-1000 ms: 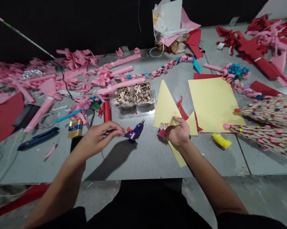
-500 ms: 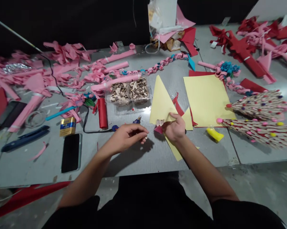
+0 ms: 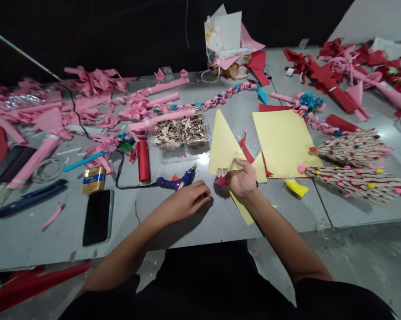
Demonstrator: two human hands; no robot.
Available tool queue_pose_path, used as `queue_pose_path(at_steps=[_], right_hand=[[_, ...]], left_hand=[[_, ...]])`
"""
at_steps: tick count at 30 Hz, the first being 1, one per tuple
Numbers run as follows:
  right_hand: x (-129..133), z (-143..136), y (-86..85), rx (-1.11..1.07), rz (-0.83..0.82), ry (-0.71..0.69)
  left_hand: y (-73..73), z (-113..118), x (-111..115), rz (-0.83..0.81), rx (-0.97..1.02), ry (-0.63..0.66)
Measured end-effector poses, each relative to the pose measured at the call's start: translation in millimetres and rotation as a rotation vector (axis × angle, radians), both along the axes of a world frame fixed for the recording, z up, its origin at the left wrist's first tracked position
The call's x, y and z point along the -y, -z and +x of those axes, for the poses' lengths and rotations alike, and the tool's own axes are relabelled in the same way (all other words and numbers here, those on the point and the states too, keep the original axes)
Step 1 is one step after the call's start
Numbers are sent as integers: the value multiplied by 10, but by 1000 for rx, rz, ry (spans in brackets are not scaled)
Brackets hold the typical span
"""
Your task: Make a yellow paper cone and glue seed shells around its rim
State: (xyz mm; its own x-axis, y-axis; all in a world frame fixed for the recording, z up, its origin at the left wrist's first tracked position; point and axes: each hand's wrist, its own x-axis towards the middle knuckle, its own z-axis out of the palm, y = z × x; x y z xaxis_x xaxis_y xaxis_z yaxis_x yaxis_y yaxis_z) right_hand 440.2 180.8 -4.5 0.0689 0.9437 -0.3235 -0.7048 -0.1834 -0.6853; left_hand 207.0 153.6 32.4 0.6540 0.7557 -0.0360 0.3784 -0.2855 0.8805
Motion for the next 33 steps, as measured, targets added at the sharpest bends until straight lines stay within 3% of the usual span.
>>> queue_pose_path(at_steps=[3,8,14,22,28,33], right_hand=[[10,-59,-65,-56,-20,3],[64,-193,-175,-52,36,28],[139,-290,-225,-49,113,42],[202,-316,-170,19,131,48],[242,-334,-189,96,122,59],[254,-361,-177,93,150,45]], left_hand=[[-60,-27,-9,-88,141,-122],[-37,63,23,-416,497,-408],[-34,261,200,-574,779,-587],[-3,299,225,-752,874,-686],[-35,306,221,-912,906,-638],[-41,307,245,-951,906,-605]])
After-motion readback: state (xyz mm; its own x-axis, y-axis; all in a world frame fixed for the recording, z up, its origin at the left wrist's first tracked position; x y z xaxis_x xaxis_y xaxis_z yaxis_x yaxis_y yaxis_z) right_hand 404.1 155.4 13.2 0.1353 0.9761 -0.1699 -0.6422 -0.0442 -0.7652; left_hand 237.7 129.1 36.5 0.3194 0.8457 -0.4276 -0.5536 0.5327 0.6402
